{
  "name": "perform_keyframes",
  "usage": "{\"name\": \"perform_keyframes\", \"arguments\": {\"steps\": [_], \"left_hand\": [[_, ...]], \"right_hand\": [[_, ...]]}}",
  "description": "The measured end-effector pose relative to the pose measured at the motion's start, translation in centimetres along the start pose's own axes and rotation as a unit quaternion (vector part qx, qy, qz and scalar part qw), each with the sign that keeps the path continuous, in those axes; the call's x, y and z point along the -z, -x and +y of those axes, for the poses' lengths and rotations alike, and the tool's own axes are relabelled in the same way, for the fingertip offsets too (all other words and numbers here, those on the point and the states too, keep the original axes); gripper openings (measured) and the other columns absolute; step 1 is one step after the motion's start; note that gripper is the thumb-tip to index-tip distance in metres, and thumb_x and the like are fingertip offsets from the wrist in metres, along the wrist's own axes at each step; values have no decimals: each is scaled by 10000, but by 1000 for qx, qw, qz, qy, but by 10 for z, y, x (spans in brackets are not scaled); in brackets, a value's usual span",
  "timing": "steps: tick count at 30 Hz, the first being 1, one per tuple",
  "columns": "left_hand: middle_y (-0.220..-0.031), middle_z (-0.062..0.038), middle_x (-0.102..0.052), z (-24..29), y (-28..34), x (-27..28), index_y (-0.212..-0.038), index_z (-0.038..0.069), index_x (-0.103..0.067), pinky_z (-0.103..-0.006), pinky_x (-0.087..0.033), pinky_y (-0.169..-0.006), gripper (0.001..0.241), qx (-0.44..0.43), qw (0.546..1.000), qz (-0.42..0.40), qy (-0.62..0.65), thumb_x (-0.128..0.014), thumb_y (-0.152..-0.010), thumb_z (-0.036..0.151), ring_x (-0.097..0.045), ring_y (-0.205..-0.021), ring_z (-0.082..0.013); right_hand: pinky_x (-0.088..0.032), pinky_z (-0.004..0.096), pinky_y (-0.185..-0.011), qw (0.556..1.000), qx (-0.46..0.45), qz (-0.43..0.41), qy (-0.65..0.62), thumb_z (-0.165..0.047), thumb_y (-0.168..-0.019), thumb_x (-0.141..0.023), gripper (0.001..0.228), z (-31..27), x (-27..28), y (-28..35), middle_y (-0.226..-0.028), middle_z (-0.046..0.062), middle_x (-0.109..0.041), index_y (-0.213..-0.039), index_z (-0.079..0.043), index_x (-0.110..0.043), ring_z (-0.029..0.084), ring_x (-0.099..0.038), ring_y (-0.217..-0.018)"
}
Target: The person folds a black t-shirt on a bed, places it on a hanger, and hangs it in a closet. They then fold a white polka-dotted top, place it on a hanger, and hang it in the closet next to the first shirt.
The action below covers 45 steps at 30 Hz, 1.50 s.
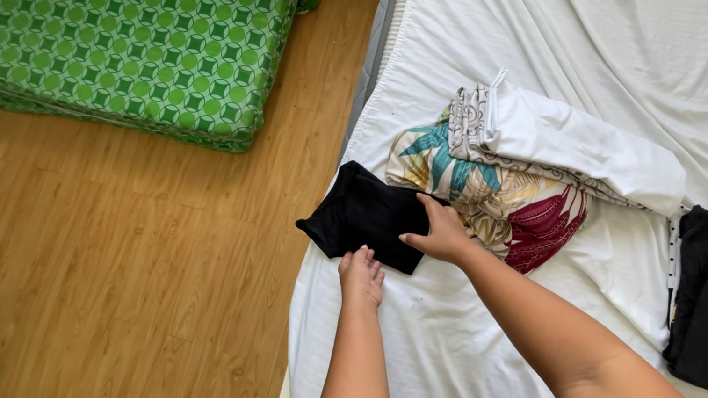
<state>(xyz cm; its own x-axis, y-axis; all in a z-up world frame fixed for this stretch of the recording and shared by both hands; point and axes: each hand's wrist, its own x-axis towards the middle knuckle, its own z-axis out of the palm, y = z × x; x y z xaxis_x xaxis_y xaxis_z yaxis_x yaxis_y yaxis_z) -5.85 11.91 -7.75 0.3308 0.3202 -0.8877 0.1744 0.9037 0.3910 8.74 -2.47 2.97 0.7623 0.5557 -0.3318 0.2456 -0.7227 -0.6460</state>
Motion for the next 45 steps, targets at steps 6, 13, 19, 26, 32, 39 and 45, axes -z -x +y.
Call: {"name": "perform_keyframes", "arguments": {"steps": [6,13,19,26,32,39,45], "left_hand": [[-1121,-62,-628,-1,-9,-10,-1254,195,-552,-612,-361,-1047,482,24,998,-32,48,-789,-843,280,-561,-1216,-422],[-1154,5,-599,2,15,-24,-1287,270,-560,-519,-440,-997,526,52,998,-22,-43,-804,-822,312,-544,-1085,-281],[-1213,-14,-690,-4,33,-27,-1293,185,-594,-398,-462,-902,549,-14,988,-82,-132,-842,-810,265,-634,-1064,-177],[-1157,-22,-678,21,129,-60,-1336,197,-528,-388,-576,-878,596,-48,976,-210,-17,-774,-795,148,-667,-1071,-213],[-1179,-33,-672,6,209,-96,-1369,112,-553,-351,-579,-882,569,-32,934,-349,-64,-764,-841,132,-669,-1062,-190],[-1197,-10,-643,-27,330,-166,-1458,273,-470,-325,-561,-775,668,21,857,-451,-249,-734,-858,143,-646,-1021,-146],[-1202,13,-667,-99,356,-204,-1386,218,-519,-337,-600,-813,589,-8,804,-482,-347,-736,-849,110,-687,-1020,-122]], "right_hand": [[-389,462,-1125,992,-96,-44,70,-548,-691,-887,1052,-11,-2,-7,-1381,227,-584,-1494,-48,-426,423,-498,-1310],[-499,459,-1017,979,-99,-66,164,-410,-783,-817,538,13,-26,-3,-1183,157,-726,-1210,-102,-708,379,-636,-1171],[-562,424,-822,997,-31,-66,-34,-289,-802,-800,349,36,-36,8,-965,159,-764,-1062,-63,-742,327,-735,-909],[-539,420,-875,979,-64,-28,-192,-357,-738,-837,568,-11,40,71,-1138,134,-676,-1214,-98,-666,250,-643,-1025],[-452,405,-997,899,-161,73,-401,-523,-795,-757,593,6,95,141,-1397,92,-552,-1292,-228,-622,233,-517,-1271],[-532,329,-895,621,-73,6,-780,-400,-1025,-729,615,80,158,236,-1259,125,-596,-1485,-55,-510,201,-624,-1043],[-547,320,-969,743,-35,187,-642,-54,-819,-763,720,78,256,336,-1303,97,-594,-1460,-38,-438,190,-637,-1146]]}}
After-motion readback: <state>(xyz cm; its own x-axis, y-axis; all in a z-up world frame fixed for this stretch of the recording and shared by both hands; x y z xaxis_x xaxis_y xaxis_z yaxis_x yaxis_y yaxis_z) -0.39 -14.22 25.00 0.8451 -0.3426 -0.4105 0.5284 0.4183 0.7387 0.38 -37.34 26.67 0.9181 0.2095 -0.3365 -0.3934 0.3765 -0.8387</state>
